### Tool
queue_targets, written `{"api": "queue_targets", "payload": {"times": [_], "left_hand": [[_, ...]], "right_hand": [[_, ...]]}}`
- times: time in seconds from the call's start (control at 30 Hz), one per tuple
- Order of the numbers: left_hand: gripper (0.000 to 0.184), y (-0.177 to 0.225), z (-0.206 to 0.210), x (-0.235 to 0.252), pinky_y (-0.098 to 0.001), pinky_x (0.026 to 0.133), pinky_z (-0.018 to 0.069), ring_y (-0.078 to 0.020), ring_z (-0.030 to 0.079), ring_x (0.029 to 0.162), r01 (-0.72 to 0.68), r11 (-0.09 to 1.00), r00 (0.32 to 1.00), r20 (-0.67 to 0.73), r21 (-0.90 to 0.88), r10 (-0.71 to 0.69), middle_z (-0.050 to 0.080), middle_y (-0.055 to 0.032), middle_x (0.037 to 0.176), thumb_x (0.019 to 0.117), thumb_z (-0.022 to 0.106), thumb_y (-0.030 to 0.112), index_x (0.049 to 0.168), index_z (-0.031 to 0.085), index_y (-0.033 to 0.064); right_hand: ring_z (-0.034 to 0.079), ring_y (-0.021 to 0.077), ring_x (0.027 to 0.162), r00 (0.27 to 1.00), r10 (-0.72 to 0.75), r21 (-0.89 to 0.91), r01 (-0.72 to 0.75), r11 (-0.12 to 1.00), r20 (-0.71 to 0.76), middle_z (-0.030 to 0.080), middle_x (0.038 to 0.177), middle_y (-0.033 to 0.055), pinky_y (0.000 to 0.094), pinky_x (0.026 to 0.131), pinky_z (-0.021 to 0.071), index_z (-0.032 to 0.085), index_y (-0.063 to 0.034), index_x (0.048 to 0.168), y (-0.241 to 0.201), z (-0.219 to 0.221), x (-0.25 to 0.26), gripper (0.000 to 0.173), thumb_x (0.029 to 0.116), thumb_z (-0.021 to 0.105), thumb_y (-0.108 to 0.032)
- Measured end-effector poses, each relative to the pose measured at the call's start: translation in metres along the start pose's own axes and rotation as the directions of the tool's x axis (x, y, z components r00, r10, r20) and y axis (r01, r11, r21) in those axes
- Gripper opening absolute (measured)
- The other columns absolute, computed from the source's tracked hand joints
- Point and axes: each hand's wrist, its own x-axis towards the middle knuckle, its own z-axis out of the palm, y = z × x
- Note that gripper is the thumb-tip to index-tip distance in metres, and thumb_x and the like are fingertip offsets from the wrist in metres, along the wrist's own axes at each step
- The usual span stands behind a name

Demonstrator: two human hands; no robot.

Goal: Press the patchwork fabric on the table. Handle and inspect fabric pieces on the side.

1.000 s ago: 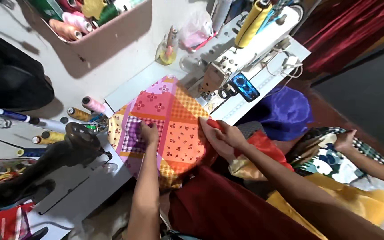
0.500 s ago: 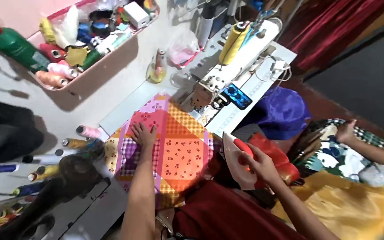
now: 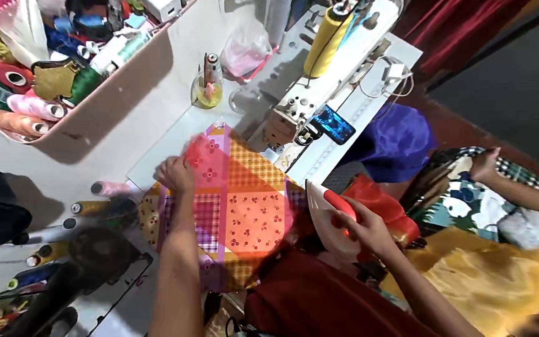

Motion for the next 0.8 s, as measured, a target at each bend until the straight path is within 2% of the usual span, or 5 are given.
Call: {"api": "queue_targets", "payload": {"times": [0.17,0.3,0.5,0.63,0.8], "left_hand": [[0.036,-0.003,-0.045,0.066,-0.0685,0.108,0.0324,-0.0471,0.049,0.132,0.005,0.999,0.996,-0.087,0.045,-0.001,0.059,-0.0256,0.137,0.1040,0.052,0.024,0.126,0.069,0.0027],[0.063,0.007,-0.047,0.052,-0.0677,0.114,0.0247,-0.0504,0.033,0.145,0.015,1.000,0.984,-0.179,-0.018,-0.018,0.036,-0.0282,0.159,0.0968,0.061,0.027,0.153,0.044,0.0040],[0.064,0.021,0.025,-0.114,-0.0752,0.118,-0.0007,-0.0483,0.004,0.156,-0.170,0.985,0.983,0.073,-0.010,0.170,0.015,-0.0264,0.168,0.1053,0.046,0.047,0.157,0.041,0.0095],[0.067,0.023,0.042,-0.228,-0.0746,0.119,0.0016,-0.0492,0.007,0.156,-0.167,0.986,0.933,0.327,0.018,0.152,0.015,-0.0265,0.168,0.1039,0.041,0.053,0.160,0.038,0.0164],[0.070,-0.008,0.049,-0.266,-0.0708,0.120,0.0080,-0.0463,0.017,0.155,-0.225,0.972,0.912,0.367,0.067,0.186,0.023,-0.0243,0.167,0.1022,0.038,0.059,0.161,0.036,0.0198]], "right_hand": [[0.063,0.0133,0.064,0.999,-0.046,0.028,0.045,0.999,0.025,0.072,0.104,0.0130,0.0340,0.057,0.0551,0.053,-0.0097,0.148,-0.016,0.000,0.001,0.054,0.1020,0.057,-0.036],[0.067,0.0215,0.069,0.984,-0.049,-0.072,0.062,0.996,0.171,0.072,0.103,0.0160,0.0428,0.063,0.0579,0.048,-0.0131,0.153,-0.036,-0.001,0.006,0.059,0.1010,0.059,-0.040],[0.070,0.0325,0.080,0.922,-0.042,-0.205,0.129,0.970,0.385,0.071,0.100,0.0190,0.0536,0.076,0.0576,0.046,-0.0127,0.151,-0.062,0.022,0.030,0.057,0.1021,0.059,-0.038],[0.071,0.0318,0.081,0.916,-0.051,-0.230,0.154,0.961,0.397,0.072,0.100,0.0191,0.0520,0.078,0.0581,0.049,-0.0122,0.150,-0.063,0.032,0.036,0.054,0.1040,0.058,-0.039],[0.072,0.0341,0.084,0.895,-0.036,-0.280,0.177,0.943,0.445,0.072,0.104,0.0217,0.0532,0.082,0.0575,0.051,-0.0085,0.149,-0.050,0.042,0.042,0.053,0.1045,0.057,-0.038]]}}
